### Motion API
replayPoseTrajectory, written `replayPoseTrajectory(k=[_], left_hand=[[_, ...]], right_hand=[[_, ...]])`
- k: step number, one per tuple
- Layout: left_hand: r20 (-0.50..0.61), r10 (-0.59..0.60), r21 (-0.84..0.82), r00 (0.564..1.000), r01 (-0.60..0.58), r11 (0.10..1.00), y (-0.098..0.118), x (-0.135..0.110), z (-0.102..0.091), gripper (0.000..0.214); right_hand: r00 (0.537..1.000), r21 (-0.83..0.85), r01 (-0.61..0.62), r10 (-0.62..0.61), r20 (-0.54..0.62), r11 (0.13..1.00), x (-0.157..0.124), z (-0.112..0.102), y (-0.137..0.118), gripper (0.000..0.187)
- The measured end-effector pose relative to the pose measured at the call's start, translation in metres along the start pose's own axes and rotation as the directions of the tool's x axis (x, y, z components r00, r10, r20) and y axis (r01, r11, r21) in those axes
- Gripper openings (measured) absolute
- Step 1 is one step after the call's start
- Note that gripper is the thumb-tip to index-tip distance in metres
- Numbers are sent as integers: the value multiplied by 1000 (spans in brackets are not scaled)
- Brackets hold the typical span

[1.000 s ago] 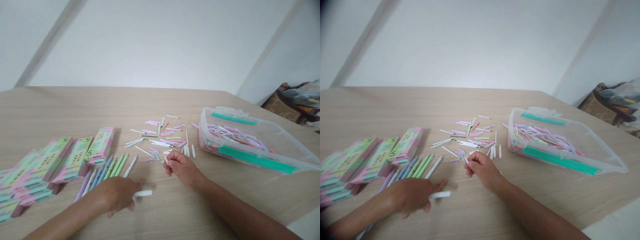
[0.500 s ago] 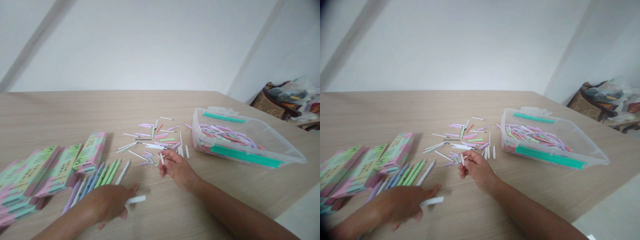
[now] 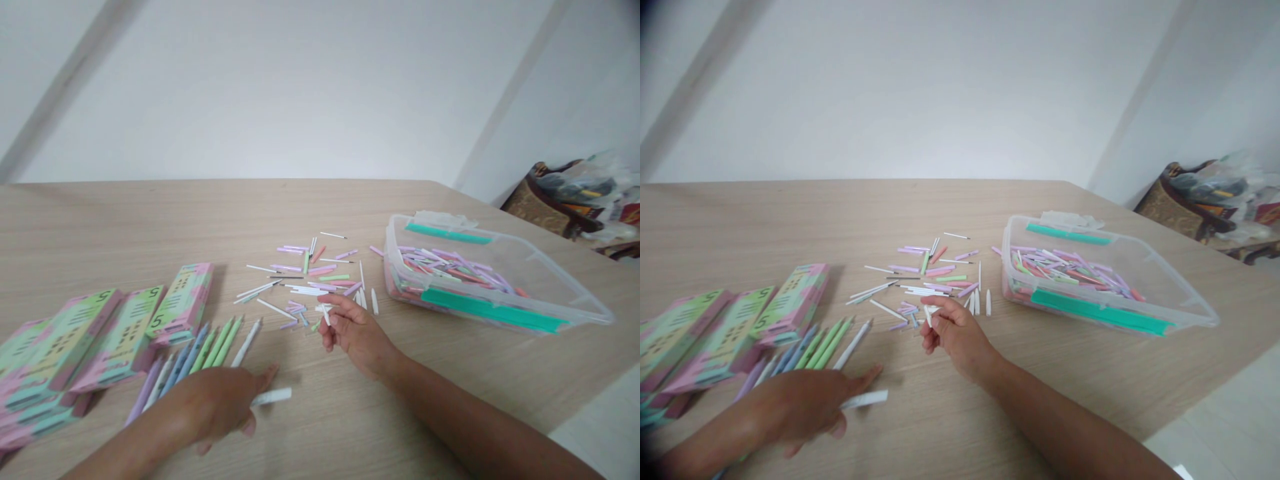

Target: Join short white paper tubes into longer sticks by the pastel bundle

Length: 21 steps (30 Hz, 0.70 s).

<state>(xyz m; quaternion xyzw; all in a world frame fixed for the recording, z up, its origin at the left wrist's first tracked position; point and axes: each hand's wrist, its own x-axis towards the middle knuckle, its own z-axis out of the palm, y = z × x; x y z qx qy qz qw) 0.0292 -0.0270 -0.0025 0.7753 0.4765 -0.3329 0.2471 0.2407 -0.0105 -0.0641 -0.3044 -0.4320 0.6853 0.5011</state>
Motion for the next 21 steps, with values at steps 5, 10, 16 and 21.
replayPoseTrajectory(k=[5,10,16,21], left_hand=[[73,-26,-8,997,26,1000,4,-10,-11,90],[-35,-44,28,998,45,999,-1,-23,-20,64],[-84,-19,39,996,22,999,-10,-28,-22,58],[-73,21,42,997,-18,999,-5,-31,-28,59]], right_hand=[[996,-322,83,-70,50,943,-5,-1,-2,31],[977,-649,180,-57,206,739,-18,4,-2,33],[941,-715,247,14,338,654,-24,13,-1,37],[913,-718,297,35,407,629,-23,18,-1,38]])
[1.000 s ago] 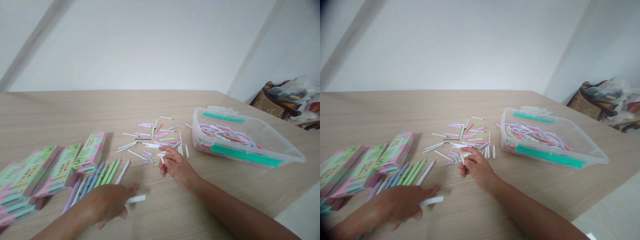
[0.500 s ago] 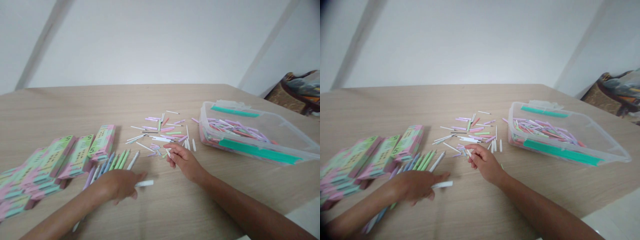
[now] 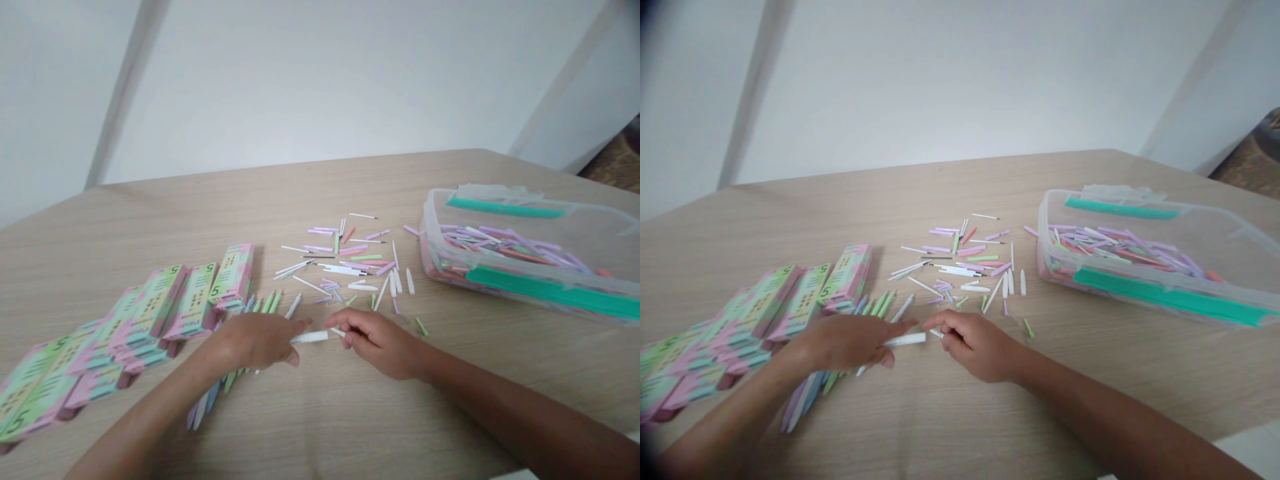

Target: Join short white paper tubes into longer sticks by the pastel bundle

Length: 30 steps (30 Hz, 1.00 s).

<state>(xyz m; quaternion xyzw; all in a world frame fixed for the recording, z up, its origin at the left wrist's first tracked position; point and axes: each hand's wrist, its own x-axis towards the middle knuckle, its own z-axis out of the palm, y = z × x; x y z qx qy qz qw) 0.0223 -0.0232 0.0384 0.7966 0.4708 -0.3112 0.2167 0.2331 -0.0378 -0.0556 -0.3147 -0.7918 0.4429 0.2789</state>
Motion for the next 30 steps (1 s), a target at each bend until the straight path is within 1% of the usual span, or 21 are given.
replayPoseTrajectory(k=[6,11,13,17,21,25,30], left_hand=[[-2,-24,11,1000,24,1000,-1,-4,-5,62],[-20,14,-17,1000,-15,1000,-4,-5,-4,61],[-28,19,-14,999,-19,1000,-4,-5,-4,60],[-42,8,10,999,-8,1000,-2,-6,-4,59],[5,11,27,1000,-12,1000,1,-6,-5,60],[-8,36,37,999,-36,999,1,-4,-3,59],[18,39,32,999,-39,999,6,-4,-4,63]], right_hand=[[1000,20,4,-3,-14,1000,0,2,-3,36],[999,54,21,-20,-28,998,0,3,-4,36],[999,78,22,-19,-33,997,0,3,-4,39],[999,107,27,-24,-28,994,-2,5,-5,49],[999,116,46,-46,3,992,-3,6,-6,51],[998,146,59,-59,-4,988,-1,6,-7,45],[997,190,35,-21,-74,981,2,10,-8,20]])
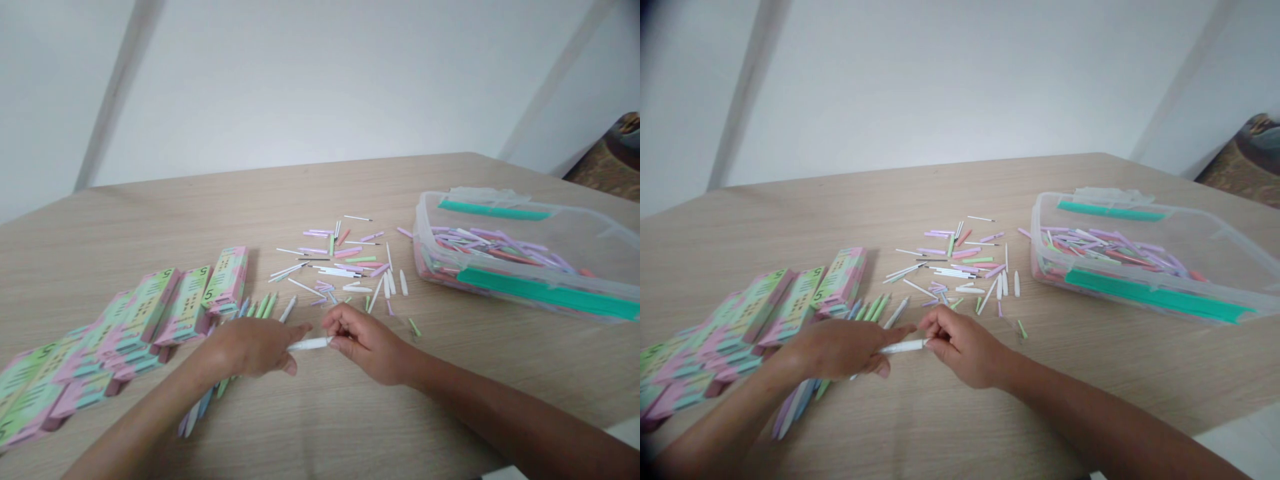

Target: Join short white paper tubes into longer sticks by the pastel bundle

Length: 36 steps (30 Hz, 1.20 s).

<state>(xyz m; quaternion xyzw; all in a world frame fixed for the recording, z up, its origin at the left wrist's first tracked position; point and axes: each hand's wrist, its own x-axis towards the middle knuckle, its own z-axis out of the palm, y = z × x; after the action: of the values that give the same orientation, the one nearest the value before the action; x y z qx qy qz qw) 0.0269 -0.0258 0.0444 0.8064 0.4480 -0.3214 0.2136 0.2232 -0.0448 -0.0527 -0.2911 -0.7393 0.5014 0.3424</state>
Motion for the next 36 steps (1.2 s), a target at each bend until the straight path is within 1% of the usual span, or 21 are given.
replayPoseTrajectory(k=[3,7,9,12,15,18,22,24,26,28,31,34,36], left_hand=[[0,6,-14,1000,-6,1000,3,-3,-3,56],[-18,27,-27,999,-27,999,3,-6,-4,53],[-33,29,-29,999,-30,999,2,-7,-4,53],[-41,6,-25,999,-7,1000,1,-8,-3,53],[-61,19,-21,998,-20,1000,2,-8,-3,55],[-83,27,-21,996,-29,999,2,-9,-3,54],[-142,49,-47,989,-56,997,-2,-12,-3,56],[-174,42,-48,984,-51,998,-5,-15,-3,59],[-199,12,-38,980,-20,999,-7,-19,-4,60],[-225,-8,-30,974,1,1000,-9,-24,-4,58],[-273,-6,-49,962,-8,999,-13,-31,-4,53],[-286,4,-83,958,-29,996,-17,-37,-5,49],[-276,-5,-89,961,-21,996,-19,-39,-6,45]], right_hand=[[1000,65,-23,24,-8,998,1,4,2,14],[996,225,-85,82,22,971,2,7,8,20],[996,236,-93,90,27,967,3,7,9,24],[998,146,-66,64,21,987,3,7,8,24],[1000,22,-12,12,7,1000,3,6,1,18],[998,-86,46,-50,-42,995,6,4,-8,11],[989,-170,94,-112,-94,981,13,-1,-24,11],[983,-193,116,-140,-116,974,19,-3,-32,10],[976,-194,139,-167,-137,971,27,-2,-42,10],[971,-174,164,-190,-146,971,35,0,-51,10],[965,-140,197,-217,-146,970,46,4,-64,10],[961,-143,214,-234,-147,966,53,8,-73,10],[959,-160,222,-245,-145,962,57,10,-76,10]])
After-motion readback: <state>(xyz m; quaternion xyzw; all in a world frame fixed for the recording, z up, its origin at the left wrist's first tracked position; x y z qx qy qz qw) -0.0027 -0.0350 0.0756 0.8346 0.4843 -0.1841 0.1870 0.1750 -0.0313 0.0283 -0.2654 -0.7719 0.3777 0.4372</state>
